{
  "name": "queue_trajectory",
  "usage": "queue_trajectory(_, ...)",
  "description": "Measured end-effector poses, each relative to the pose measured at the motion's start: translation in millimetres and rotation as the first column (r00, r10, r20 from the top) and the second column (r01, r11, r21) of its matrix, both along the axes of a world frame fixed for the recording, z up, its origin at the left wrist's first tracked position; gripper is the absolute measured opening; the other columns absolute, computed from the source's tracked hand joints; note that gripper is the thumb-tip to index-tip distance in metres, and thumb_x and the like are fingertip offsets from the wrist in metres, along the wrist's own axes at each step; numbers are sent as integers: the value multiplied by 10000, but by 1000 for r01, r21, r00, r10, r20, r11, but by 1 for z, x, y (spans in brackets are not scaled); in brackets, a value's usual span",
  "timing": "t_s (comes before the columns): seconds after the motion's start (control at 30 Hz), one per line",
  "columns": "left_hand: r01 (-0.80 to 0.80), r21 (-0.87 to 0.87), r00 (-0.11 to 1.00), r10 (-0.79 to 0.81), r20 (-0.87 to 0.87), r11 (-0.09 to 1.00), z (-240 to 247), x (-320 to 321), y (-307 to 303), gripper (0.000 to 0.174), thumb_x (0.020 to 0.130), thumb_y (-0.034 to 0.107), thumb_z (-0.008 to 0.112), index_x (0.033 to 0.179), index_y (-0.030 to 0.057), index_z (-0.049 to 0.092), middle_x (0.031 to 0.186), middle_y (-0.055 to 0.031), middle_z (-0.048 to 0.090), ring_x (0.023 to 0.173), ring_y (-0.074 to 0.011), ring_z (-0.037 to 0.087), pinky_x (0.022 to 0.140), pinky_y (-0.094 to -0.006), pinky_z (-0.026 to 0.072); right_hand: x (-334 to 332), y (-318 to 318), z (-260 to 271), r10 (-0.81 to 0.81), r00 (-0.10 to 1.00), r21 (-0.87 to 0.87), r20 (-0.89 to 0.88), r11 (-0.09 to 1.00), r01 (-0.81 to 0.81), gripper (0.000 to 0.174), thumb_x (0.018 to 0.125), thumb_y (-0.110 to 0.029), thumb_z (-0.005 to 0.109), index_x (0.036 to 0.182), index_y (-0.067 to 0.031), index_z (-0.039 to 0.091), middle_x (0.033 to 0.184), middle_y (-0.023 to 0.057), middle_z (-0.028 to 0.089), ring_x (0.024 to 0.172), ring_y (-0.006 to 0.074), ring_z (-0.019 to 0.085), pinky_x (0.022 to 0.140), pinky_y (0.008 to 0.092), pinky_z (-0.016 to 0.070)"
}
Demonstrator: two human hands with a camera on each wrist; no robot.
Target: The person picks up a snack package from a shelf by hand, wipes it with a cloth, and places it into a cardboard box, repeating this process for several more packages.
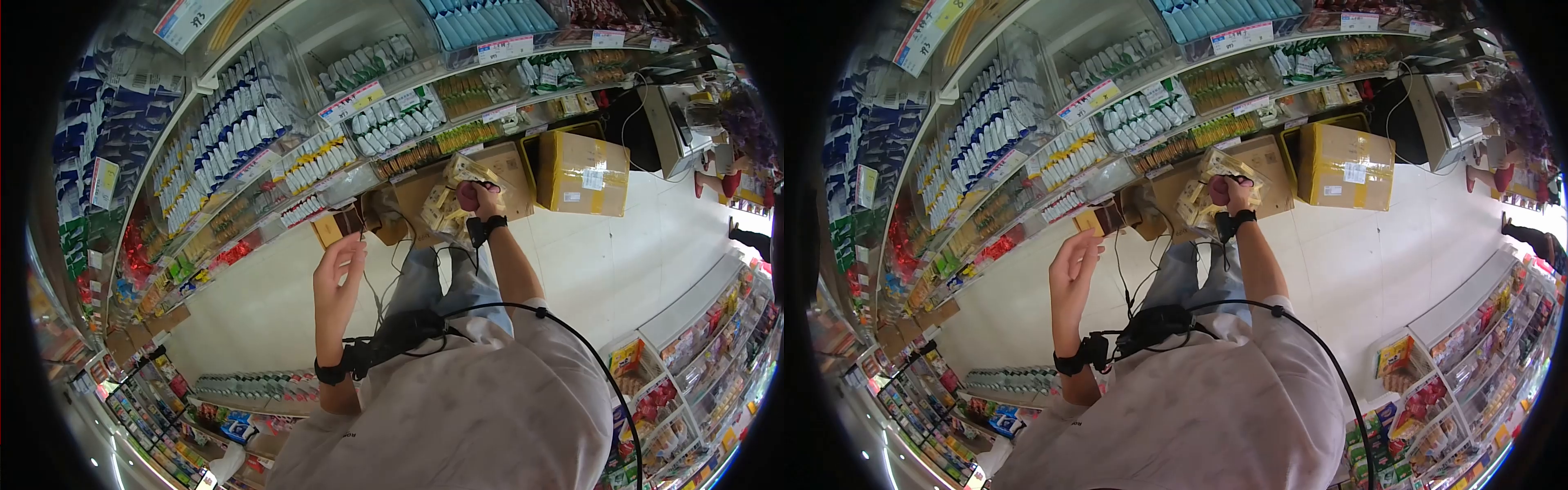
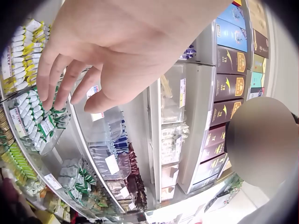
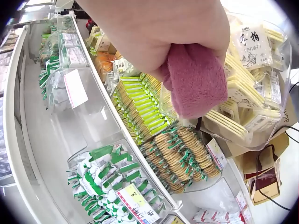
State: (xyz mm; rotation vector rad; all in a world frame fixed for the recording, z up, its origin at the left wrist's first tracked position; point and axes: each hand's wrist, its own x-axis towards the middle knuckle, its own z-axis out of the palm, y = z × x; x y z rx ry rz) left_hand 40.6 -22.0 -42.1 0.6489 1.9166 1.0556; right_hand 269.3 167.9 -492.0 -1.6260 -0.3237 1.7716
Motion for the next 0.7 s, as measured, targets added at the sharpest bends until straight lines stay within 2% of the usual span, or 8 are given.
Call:
queue_trajectory(0.1, 0, -4, 1000, 0, 13, 1000, 1, -3, -5, 320, 1038, 136, 602, 1309, -33, 582, 1151, -108, 681, 1075, -182, 655, 970, -310, 501, -6, -11, 11, 59, 982, 8, 178, 998, -61, 391, 827, -105, 783, 1001, -121, 434, 928, 53, 557, 845, 191, 592, 717, 365, 549)
queue_trajectory(0.23, 8, 80, 1000, -7, -11, 997, 14, -4, -3, 304, 1018, 124, 617, 1292, -4, 611, 1152, -108, 692, 1068, -174, 663, 954, -308, 508, 6, -31, 6, 62, 969, 43, 238, 996, -74, 300, 860, -98, 743, 1018, -110, 488, 990, 83, 606, 866, 237, 662, 719, 379, 594)
queue_trajectory(0.27, 16, 110, 1000, -14, -17, 994, 19, -6, -2, 301, 1018, 124, 617, 1290, -5, 611, 1150, -108, 692, 1064, -172, 663, 950, -305, 510, 12, -37, -9, 35, 984, 132, 175, 990, -58, 312, 851, -82, 742, 1039, -129, 498, 985, 86, 610, 859, 242, 673, 713, 399, 607)
queue_trajectory(0.33, 30, 170, 999, -25, -31, 985, 30, -11, 3, 294, 1020, 123, 616, 1285, -5, 612, 1147, -105, 692, 1058, -168, 664, 938, -300, 514, 25, -43, 14, 42, 991, -4, 130, 999, -42, 309, 850, -63, 729, 1050, -146, 508, 986, 82, 615, 868, 249, 682, 687, 420, 621)
queue_trajectory(0.53, 48, 407, 995, -9, -97, 912, 49, -31, 22, 252, 1026, 124, 610, 1243, -3, 628, 1116, -94, 701, 1018, -151, 673, 898, -285, 526, 66, -32, 150, 217, 917, 81, -335, 976, -201, 247, 917, -125, 695, 1099, -166, 533, 1050, 55, 639, 957, 236, 693, 710, 432, 641)
queue_trajectory(0.6, 41, 469, 998, -11, -66, 882, 57, -39, 36, 236, 1030, 129, 604, 1221, -5, 638, 1086, -95, 708, 999, -153, 679, 894, -286, 529, 80, -18, 142, 251, 896, 143, -366, 967, -212, 245, 946, -146, 687, 1134, -174, 532, 1084, 44, 645, 996, 220, 687, 775, 425, 635)
queue_trajectory(0.63, 53, 505, 997, -16, -78, 862, 66, -41, 44, 231, 1036, 153, 604, 1202, -5, 642, 1069, -95, 711, 987, -154, 683, 881, -290, 534, 95, -19, 111, 346, 925, 349, -158, 896, -275, 248, 952, -153, 684, 1145, -177, 530, 1092, 41, 647, 1007, 216, 682, 813, 411, 622)
queue_trajectory(0.7, 73, 547, 995, -27, -92, 834, 82, -48, 60, 241, 1041, 174, 604, 1197, -6, 641, 1075, -96, 711, 987, -155, 683, 877, -291, 535, 86, -1, 142, 296, 939, 388, -174, 897, -211, 253, 958, -163, 683, 1157, -176, 528, 1113, 38, 645, 1046, 207, 665, 865, 380, 596)
